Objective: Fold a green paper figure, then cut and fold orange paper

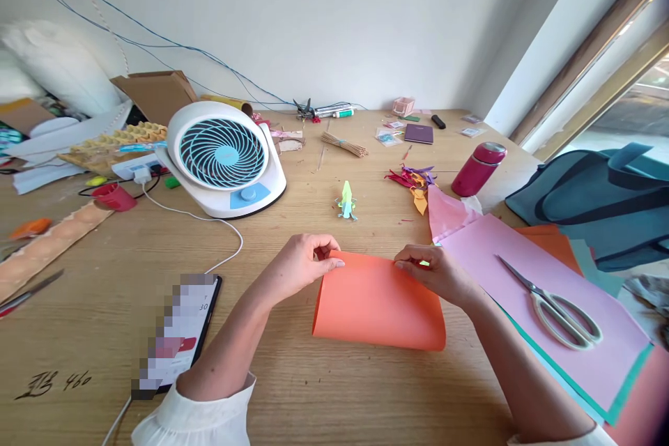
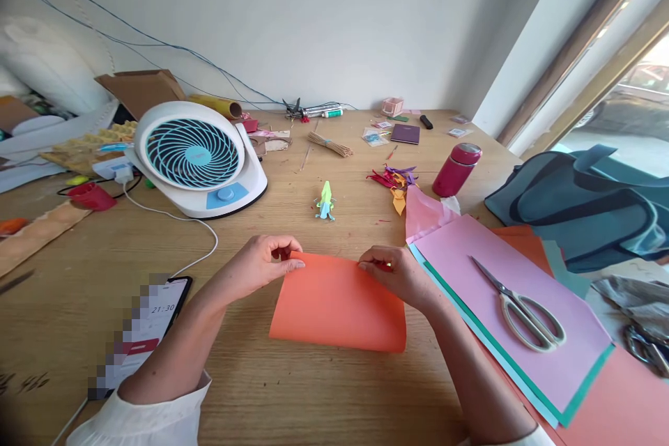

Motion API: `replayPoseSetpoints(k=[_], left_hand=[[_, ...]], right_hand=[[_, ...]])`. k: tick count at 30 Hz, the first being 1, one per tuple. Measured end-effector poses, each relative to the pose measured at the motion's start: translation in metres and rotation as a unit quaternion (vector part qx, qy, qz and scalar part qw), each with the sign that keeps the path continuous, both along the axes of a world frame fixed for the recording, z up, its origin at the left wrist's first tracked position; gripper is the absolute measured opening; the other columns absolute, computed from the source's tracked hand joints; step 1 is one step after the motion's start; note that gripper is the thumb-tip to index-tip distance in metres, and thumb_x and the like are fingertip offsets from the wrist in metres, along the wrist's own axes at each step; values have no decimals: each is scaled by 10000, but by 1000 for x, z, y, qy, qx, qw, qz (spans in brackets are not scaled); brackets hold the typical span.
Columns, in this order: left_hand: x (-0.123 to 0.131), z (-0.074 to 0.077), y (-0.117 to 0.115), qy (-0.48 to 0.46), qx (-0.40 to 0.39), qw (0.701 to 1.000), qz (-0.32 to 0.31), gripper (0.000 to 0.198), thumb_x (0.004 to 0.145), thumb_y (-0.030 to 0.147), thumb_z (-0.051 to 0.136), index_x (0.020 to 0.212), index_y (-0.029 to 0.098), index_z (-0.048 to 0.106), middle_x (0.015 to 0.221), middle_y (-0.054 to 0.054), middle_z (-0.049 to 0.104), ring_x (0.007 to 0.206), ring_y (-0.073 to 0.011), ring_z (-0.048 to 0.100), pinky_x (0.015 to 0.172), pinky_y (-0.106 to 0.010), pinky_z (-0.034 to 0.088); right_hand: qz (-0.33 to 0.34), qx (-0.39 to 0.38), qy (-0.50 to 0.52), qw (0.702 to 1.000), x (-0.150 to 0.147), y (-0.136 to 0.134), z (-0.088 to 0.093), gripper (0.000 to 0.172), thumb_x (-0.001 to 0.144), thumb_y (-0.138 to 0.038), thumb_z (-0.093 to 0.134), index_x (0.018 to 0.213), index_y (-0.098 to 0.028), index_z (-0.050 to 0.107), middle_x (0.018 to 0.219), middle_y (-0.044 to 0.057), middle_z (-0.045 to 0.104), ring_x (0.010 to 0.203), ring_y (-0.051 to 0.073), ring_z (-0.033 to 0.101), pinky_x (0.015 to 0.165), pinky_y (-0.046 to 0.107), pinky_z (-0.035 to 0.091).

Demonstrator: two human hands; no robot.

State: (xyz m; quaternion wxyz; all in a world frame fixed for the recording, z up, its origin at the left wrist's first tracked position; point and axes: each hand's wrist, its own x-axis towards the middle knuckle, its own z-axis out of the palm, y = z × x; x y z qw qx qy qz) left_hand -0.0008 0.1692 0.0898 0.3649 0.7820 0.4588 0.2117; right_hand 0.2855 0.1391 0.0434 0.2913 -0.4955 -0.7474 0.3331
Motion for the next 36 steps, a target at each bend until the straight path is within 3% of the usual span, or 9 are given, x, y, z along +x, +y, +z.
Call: replayPoseSetpoints(k=[10, 36], left_hand=[[5, -6, -2, -34, 9, 998, 51, 170, 799, 291, 672, 697, 166, 620, 670, 39, 560, 631, -107, 479, 590, -223, 355], [7, -5, -3, -17, -6, 997, 70, 106, 779, 258, 674, 725, 176, 635, 681, 30, 604, 640, -120, 516, 605, -234, 378]], right_hand=[[1, 0, 11, 1000, 1, 1, -3, 245, 919, -356, 546, 831, -181, 693, 819, 43, 714, 751, 173, 634, 669, 263, 485], [-2, -16, 20, 1000, 2, 2, -6, 229, 902, -364, 571, 820, -190, 694, 803, 37, 700, 732, 166, 609, 651, 259, 461]])
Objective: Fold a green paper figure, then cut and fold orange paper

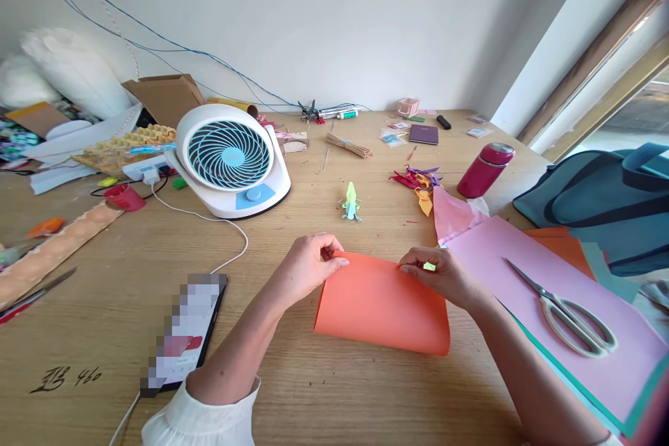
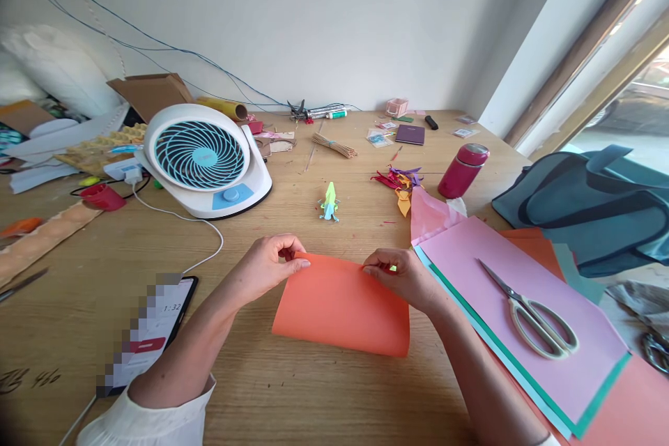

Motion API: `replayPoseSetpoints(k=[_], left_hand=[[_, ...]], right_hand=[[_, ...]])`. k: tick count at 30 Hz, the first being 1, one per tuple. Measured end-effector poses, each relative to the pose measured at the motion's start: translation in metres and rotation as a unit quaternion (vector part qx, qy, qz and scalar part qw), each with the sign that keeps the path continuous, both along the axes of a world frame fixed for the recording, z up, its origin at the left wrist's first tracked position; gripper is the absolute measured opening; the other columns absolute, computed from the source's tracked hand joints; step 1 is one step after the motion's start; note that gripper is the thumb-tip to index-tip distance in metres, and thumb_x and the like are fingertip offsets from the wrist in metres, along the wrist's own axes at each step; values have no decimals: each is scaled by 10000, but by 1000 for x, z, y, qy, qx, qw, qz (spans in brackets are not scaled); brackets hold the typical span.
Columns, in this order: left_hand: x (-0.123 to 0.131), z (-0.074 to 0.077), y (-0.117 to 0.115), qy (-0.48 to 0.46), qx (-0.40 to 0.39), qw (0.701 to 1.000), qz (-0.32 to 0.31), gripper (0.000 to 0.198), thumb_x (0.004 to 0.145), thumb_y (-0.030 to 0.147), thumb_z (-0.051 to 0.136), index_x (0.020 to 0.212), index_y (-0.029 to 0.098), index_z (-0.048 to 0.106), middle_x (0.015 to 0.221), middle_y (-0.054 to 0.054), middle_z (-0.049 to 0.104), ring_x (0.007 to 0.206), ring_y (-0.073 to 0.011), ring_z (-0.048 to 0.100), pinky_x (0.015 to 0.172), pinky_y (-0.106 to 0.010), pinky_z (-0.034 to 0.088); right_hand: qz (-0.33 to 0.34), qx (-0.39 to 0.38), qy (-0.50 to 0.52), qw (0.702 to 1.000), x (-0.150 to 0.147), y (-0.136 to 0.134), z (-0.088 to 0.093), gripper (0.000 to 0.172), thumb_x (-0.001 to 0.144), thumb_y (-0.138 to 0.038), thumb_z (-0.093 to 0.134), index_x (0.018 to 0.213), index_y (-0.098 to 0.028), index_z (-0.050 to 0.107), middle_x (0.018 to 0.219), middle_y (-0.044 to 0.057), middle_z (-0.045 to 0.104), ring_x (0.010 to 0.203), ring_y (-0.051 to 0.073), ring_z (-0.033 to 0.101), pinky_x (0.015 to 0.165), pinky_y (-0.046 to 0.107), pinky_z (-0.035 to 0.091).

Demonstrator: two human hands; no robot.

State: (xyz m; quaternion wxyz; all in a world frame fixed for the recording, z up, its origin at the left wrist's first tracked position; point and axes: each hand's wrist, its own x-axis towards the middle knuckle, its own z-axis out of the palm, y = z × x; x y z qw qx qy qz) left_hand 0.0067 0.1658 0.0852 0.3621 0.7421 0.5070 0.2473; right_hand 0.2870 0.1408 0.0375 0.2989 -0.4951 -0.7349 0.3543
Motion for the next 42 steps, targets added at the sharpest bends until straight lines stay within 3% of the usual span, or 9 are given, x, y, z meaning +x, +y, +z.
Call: replayPoseSetpoints(k=[25, 34, 39, 42], left_hand=[[-2, -6, 4, -3, -22, 1000, -11, 170, 786, 339, 648, 730, 180, 629, 677, 24, 593, 630, -128, 506, 578, -236, 368], [-4, -29, 17, 92, -38, 992, -74, 223, 828, 380, 555, 772, 177, 628, 682, 20, 597, 611, -134, 520, 548, -232, 346], [-1, -49, 20, 146, -38, 984, -94, 137, 804, 271, 559, 729, 180, 627, 671, 6, 629, 611, -144, 546, 565, -240, 345], [2, -51, 17, 172, -14, 980, -100, 97, 800, 204, 554, 744, 189, 632, 693, -10, 652, 638, -162, 564, 595, -259, 342]], right_hand=[[8, -9, -10, 1000, 1, 0, -1, 224, 918, -345, 537, 843, -199, 691, 832, 29, 715, 754, 166, 629, 659, 243, 471], [24, 3, -102, 995, -2, 1, -6, 201, 902, -300, 522, 844, -215, 695, 787, 12, 713, 696, 152, 616, 626, 248, 451], [8, 9, -138, 990, -8, 1, -19, 186, 876, -270, 540, 818, -213, 707, 728, 19, 698, 644, 157, 597, 590, 254, 406], [11, 14, -149, 989, -12, 1, -24, 187, 876, -243, 537, 794, -206, 702, 712, 22, 681, 628, 154, 579, 584, 254, 380]])
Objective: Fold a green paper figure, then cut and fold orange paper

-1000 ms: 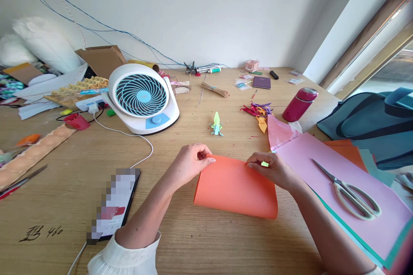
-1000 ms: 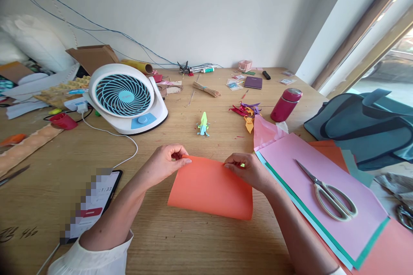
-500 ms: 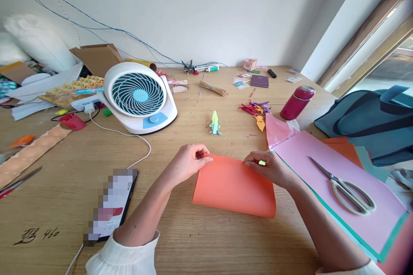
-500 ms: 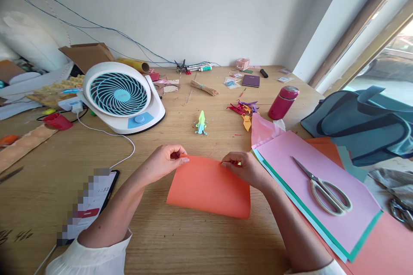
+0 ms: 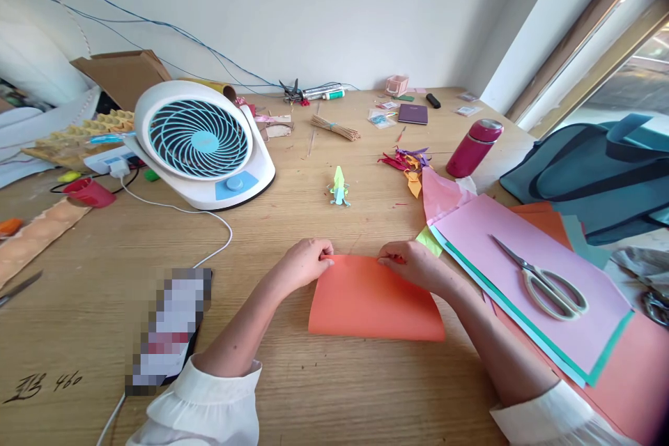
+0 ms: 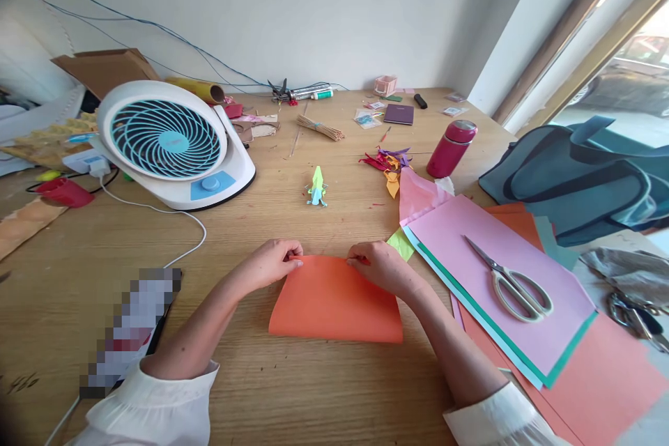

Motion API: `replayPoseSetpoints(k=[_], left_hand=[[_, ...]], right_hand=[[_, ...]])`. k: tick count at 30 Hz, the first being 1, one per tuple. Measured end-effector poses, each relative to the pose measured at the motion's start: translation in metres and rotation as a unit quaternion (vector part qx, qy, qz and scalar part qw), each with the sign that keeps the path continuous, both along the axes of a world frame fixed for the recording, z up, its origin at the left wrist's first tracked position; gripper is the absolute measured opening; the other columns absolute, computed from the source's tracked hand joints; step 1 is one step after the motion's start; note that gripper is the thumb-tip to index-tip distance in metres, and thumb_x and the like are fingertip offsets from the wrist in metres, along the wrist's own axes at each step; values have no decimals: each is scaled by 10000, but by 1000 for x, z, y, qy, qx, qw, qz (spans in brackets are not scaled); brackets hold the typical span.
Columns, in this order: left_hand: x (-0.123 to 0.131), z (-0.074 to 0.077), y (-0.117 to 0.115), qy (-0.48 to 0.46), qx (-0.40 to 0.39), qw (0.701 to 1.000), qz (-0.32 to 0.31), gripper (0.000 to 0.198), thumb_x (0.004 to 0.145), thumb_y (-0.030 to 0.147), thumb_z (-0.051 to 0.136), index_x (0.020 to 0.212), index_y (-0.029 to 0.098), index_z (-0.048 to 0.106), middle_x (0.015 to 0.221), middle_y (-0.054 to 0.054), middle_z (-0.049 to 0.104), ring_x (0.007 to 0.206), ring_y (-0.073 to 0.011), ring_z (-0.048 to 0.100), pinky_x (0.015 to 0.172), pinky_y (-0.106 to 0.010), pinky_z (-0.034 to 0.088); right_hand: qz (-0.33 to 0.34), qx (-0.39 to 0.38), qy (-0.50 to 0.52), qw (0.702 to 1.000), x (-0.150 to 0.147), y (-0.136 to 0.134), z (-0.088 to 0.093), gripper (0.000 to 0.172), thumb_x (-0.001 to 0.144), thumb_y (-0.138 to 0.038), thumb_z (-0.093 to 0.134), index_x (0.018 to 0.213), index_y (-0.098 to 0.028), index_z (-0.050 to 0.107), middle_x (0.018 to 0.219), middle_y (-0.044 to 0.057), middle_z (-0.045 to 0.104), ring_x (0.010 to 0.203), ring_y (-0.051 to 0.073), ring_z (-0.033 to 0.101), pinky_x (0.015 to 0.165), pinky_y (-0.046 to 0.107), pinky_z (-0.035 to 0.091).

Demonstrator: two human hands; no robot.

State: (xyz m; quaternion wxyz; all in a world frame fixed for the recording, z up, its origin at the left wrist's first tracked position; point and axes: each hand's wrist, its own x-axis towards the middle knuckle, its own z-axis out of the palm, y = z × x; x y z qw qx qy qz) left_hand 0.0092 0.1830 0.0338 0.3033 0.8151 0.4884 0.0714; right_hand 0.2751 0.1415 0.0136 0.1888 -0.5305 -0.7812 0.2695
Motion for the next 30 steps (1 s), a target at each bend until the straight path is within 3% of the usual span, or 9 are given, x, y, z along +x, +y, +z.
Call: replayPoseSetpoints(k=[4, 9, 16, 20, 22, 30], left_hand=[[11, 10, -10, 7, 48, 998, -31, 115, 820, 146, 558, 802, 198, 659, 878, -48, 699, 838, -210, 605, 747, -306, 378], [30, 20, -29, -11, 92, 991, -96, 199, 899, 142, 499, 872, 202, 687, 857, -46, 693, 795, -193, 621, 732, -296, 407], [32, 26, -34, -112, 16, 991, -68, 207, 885, 138, 492, 810, 204, 674, 812, -13, 698, 759, -165, 631, 681, -250, 417], [26, 30, -30, -102, 32, 994, -28, 178, 866, 161, 520, 770, 206, 663, 743, 4, 684, 699, -159, 615, 650, -254, 398], [22, 34, -29, -98, 51, 994, -6, 174, 864, 170, 523, 756, 210, 653, 748, 7, 687, 694, -158, 612, 640, -254, 392], [9, 54, -31, -73, 93, 992, 36, 160, 881, 201, 518, 755, 218, 616, 754, 23, 679, 674, -147, 590, 624, -255, 373]], right_hand=[[12, 7, -5, 1000, -6, -4, 6, 174, 885, -209, 536, 797, -205, 687, 720, 17, 673, 634, 146, 569, 599, 249, 370], [37, 49, -10, 998, -19, -13, 21, 187, 907, -169, 529, 823, -208, 691, 785, 33, 698, 689, 150, 603, 629, 244, 383], [47, 108, -28, 993, -27, -22, 36, 193, 928, -190, 534, 841, -215, 705, 768, 41, 703, 700, 164, 621, 669, 267, 402], [-20, 39, 36, 998, -13, -16, 34, 120, 878, -264, 614, 946, -241, 710, 828, 29, 731, 721, 165, 639, 657, 259, 442], [-58, -5, 90, 994, -2, -9, 29, 188, 847, -340, 658, 1003, -244, 701, 863, 21, 738, 750, 172, 642, 667, 259, 467], [-62, -116, 260, 957, 4, 2, 9, 424, 806, -615, 641, 809, -196, 706, 708, 19, 692, 685, 199, 631, 524, 267, 458]])
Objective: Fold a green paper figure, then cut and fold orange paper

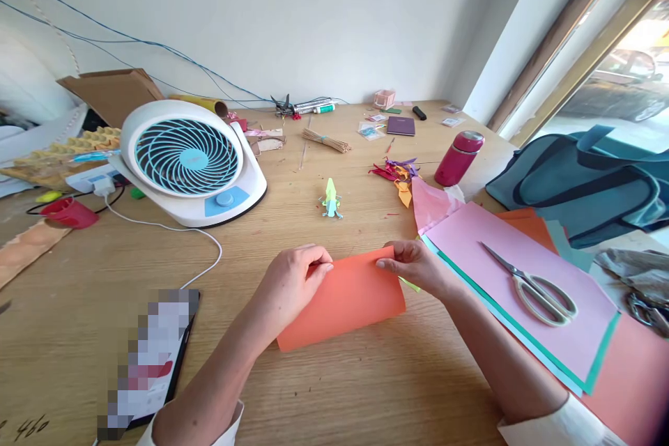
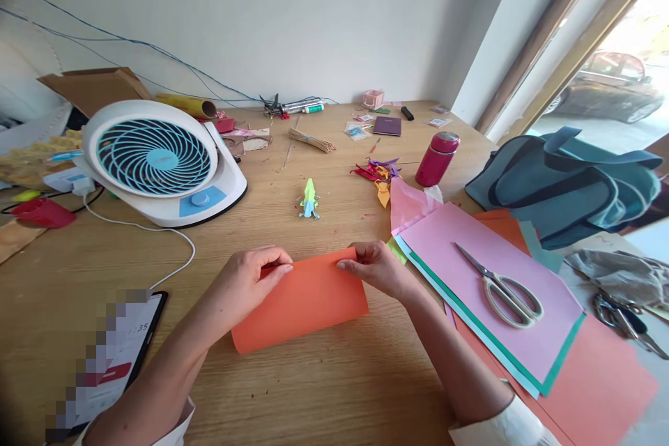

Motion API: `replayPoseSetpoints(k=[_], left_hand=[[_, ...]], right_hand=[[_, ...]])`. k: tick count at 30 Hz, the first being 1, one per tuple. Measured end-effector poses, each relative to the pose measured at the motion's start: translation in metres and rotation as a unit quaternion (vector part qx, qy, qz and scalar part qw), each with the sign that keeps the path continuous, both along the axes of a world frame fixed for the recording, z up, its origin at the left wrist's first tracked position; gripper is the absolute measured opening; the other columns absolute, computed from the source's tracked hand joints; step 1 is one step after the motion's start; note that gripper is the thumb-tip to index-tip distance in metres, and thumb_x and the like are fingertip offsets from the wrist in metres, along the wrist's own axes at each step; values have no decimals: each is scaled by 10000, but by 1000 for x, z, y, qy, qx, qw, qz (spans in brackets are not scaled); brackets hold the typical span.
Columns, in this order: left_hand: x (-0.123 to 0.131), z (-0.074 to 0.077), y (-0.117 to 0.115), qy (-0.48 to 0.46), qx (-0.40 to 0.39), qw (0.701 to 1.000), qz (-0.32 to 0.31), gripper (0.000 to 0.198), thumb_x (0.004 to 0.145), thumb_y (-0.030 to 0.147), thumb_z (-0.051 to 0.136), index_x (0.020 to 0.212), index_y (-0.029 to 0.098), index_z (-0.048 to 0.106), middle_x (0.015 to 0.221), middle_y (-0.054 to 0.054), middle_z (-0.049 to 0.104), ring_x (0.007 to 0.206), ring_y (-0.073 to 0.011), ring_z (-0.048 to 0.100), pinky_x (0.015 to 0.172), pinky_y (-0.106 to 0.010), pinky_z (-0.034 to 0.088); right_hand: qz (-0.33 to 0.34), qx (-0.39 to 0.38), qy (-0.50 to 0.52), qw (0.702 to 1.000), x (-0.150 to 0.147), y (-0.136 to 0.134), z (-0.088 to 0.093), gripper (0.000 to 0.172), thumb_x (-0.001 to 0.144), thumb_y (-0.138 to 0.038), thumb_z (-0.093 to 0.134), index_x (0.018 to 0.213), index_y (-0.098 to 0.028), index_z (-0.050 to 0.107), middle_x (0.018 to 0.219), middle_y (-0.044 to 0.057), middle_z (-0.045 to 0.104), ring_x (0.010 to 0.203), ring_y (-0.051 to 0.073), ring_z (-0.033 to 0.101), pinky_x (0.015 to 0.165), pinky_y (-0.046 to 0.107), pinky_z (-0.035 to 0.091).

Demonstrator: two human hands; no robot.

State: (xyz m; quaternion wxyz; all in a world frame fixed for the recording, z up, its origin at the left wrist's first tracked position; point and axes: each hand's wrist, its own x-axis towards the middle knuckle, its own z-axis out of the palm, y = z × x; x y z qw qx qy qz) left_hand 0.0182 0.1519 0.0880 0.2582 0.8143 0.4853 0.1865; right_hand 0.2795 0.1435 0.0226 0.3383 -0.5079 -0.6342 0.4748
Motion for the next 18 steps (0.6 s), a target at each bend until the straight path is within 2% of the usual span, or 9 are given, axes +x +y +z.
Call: replayPoseSetpoints(k=[12, 18], left_hand=[[-3, 5, -3, 6, -5, 1000, 5, 165, 881, 221, 517, 747, 217, 614, 759, 26, 688, 679, -145, 600, 629, -257, 381], [-3, 3, -2, 9, -11, 1000, 9, 172, 882, 241, 514, 750, 218, 623, 755, 23, 693, 671, -148, 601, 621, -259, 380]], right_hand=[[-12, -19, 45, 999, -7, -4, 5, 469, 768, -655, 659, 755, -191, 729, 676, 31, 693, 697, 217, 654, 525, 268, 467], [-11, -23, 58, 998, -6, -4, 4, 464, 768, -646, 666, 802, -190, 746, 727, 44, 712, 721, 227, 657, 543, 281, 483]])
